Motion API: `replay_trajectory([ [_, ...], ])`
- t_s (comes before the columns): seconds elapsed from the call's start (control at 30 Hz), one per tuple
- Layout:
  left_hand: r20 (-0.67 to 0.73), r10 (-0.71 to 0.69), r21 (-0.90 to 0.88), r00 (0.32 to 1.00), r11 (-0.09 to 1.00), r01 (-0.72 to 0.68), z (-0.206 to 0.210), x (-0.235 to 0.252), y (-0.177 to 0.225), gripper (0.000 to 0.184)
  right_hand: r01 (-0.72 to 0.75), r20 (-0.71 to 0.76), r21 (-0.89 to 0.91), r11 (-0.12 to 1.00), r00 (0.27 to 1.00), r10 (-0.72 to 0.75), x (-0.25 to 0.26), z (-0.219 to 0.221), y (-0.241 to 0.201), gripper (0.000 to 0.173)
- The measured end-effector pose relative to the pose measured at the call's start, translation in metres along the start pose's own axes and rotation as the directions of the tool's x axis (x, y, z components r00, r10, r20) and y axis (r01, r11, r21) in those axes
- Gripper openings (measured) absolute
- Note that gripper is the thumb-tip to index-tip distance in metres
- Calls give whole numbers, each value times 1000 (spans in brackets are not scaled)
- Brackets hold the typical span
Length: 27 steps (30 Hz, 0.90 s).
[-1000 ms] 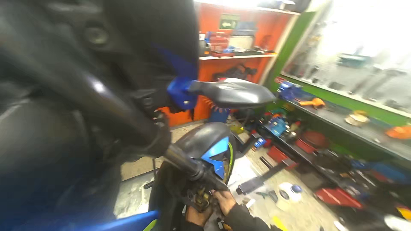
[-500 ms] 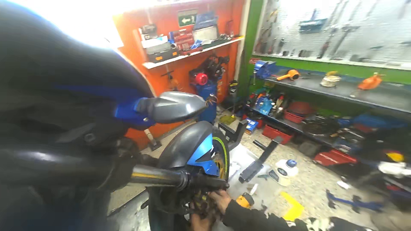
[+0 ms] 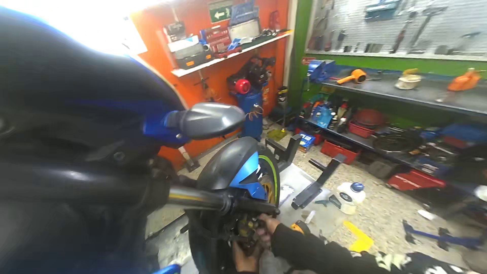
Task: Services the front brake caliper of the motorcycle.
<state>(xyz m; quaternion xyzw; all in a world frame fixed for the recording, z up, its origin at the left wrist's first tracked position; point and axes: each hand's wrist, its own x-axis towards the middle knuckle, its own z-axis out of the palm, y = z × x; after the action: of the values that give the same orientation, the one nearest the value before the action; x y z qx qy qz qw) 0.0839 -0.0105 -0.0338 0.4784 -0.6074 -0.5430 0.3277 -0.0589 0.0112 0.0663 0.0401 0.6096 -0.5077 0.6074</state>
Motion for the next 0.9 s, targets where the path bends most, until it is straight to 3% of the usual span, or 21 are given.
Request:
replay_trajectory([
  [0.07,-44,-32,-11,999,999,31,-5,-6,-7,107,-227,342,231,946,929,139,17,-9,6,50],
  [0.1,-51,-30,-16,998,999,29,-9,-9,-10,110,-252,370,226,941,916,156,18,-11,7,50],
  [0.2,-25,34,14,999,999,-33,-13,-21,-16,116,-20,60,-89,996,998,25,-2,-7,3,41],
  [0.27,6,58,-6,998,998,-58,-7,-28,-24,118,60,-13,-243,968,998,-65,-14,-11,2,40],
  [0.4,6,19,-74,1000,997,-19,-13,-39,-41,116,-43,-57,19,999,997,44,-16,16,1,40],
  [0.5,-18,45,-70,999,996,-46,-11,-49,-36,111,-106,71,182,978,993,95,-11,5,5,46],
  [0.6,-56,44,75,997,996,-39,1,-49,-13,118,-95,86,31,995,992,92,-18,-55,27,42],
  [0.7,-136,49,137,989,990,-30,26,-29,16,119,-136,-206,-183,974,974,97,-16,-149,52,36],
  [0.77,-252,56,83,966,996,-36,43,-16,23,112,-157,-405,-201,967,912,64,15,-224,78,34],
  [0.83,-347,56,39,936,998,-45,55,-12,27,106,-170,-449,-366,915,894,-13,55,-291,102,34],
  [0.9,-353,93,66,931,995,-75,62,-7,25,102,-203,-436,-602,772,894,-105,98,-331,110,43],
])
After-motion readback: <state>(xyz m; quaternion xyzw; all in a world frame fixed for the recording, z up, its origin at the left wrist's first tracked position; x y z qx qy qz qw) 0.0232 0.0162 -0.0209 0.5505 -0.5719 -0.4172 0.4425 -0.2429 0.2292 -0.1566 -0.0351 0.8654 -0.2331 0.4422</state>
